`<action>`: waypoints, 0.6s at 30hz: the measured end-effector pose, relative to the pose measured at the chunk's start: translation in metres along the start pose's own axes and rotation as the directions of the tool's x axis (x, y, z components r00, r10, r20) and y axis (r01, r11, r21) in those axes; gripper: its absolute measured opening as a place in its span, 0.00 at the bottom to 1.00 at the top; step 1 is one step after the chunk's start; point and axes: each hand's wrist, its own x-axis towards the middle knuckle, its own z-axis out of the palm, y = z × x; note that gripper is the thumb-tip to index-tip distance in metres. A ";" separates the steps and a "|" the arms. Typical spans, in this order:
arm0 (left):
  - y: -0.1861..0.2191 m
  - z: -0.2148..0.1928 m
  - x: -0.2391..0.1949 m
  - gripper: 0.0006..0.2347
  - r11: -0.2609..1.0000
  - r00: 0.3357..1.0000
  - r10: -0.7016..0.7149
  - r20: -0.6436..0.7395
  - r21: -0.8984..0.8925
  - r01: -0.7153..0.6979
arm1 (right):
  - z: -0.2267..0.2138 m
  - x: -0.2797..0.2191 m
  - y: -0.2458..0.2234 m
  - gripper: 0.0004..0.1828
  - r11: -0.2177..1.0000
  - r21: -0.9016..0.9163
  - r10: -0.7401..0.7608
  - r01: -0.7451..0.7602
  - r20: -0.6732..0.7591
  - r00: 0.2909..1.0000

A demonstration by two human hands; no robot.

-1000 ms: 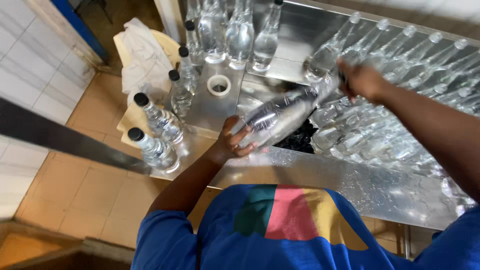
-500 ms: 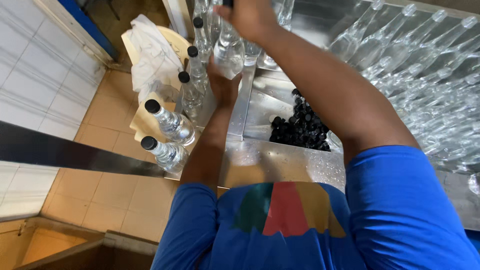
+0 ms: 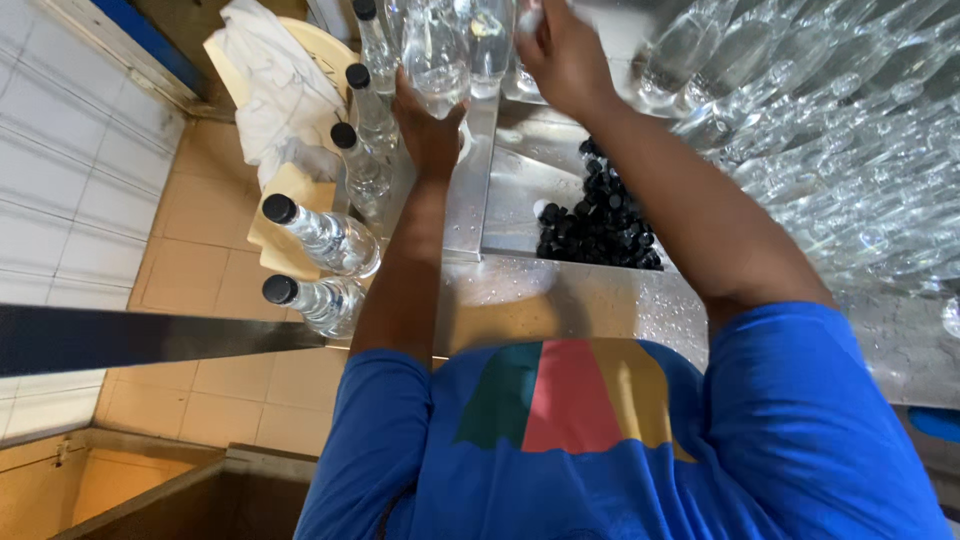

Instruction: The person repeatedly picks up clear glass bottles filled with liquid from a metal tray, places a black cap on the opening, and screws it on by hand. The capped bottles are then placed in a row on the metal counter.

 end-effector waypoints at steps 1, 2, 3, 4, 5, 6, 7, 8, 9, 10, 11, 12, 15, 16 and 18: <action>0.002 0.000 0.000 0.52 0.999 0.999 -0.032 0.013 -0.018 0.032 | 0.005 -0.031 0.012 0.13 0.985 -0.094 0.160 -0.148 0.139 0.977; 0.004 0.001 0.000 0.52 0.997 0.998 -0.063 0.026 -0.036 0.064 | 0.009 -0.063 0.023 0.16 0.940 -0.206 0.322 -0.273 0.262 0.910; 0.007 -0.001 -0.001 0.52 0.997 0.997 -0.066 0.031 -0.040 0.067 | 0.014 -0.090 0.027 0.16 0.938 -0.210 0.327 -0.277 0.261 0.908; 0.010 -0.002 -0.003 0.52 0.997 0.998 -0.065 0.018 -0.039 0.066 | 0.019 -0.118 0.030 0.17 0.910 -0.246 0.410 -0.333 0.420 0.809; 0.014 -0.002 -0.002 0.52 0.998 0.998 -0.060 0.003 -0.036 0.060 | 0.025 -0.142 0.034 0.22 0.879 -0.288 0.476 -0.379 0.558 0.680; 0.017 -0.002 -0.001 0.52 0.998 0.998 -0.057 0.006 -0.039 0.057 | 0.034 -0.151 0.039 0.22 0.878 -0.290 0.479 -0.382 0.554 0.681; 0.019 -0.002 -0.003 0.52 0.996 0.995 -0.093 -0.023 -0.006 0.093 | 0.044 -0.164 0.042 0.26 0.968 -0.237 0.226 -0.084 0.672 0.705; 0.021 -0.001 -0.005 0.53 0.991 0.990 -0.128 -0.053 0.026 0.130 | 0.054 -0.177 0.046 0.30 0.966 -0.144 -0.030 0.217 0.766 0.642; 0.021 0.001 -0.012 0.53 0.992 0.991 -0.127 -0.041 0.024 0.128 | 0.058 -0.184 0.043 0.30 0.967 -0.149 -0.019 0.206 0.763 0.646; 0.021 0.003 -0.019 0.56 0.988 0.989 -0.120 -0.084 0.090 0.127 | 0.062 -0.191 0.040 0.37 0.954 -0.232 0.098 0.190 0.841 0.532; 0.022 0.007 -0.022 0.59 0.981 0.986 -0.102 -0.132 0.149 0.121 | 0.065 -0.192 0.039 0.45 0.929 -0.317 0.218 0.192 0.886 0.409; 0.025 0.007 -0.032 0.59 0.983 0.988 -0.094 -0.125 0.143 0.111 | 0.065 -0.198 0.040 0.45 0.927 -0.326 0.226 0.187 0.880 0.417; 0.030 0.010 -0.060 0.53 0.968 0.976 -0.214 -0.051 0.121 0.219 | 0.060 -0.215 0.040 0.16 0.864 -0.435 0.240 0.253 0.798 0.553; 0.031 0.014 -0.065 0.54 0.964 0.977 -0.208 -0.042 0.163 0.212 | 0.054 -0.216 0.041 0.13 0.908 -0.390 0.217 0.154 0.752 0.623; 0.036 0.018 -0.077 0.56 0.958 0.979 -0.200 -0.024 0.207 0.201 | 0.043 -0.223 0.047 0.11 0.942 -0.332 0.208 0.049 0.693 0.691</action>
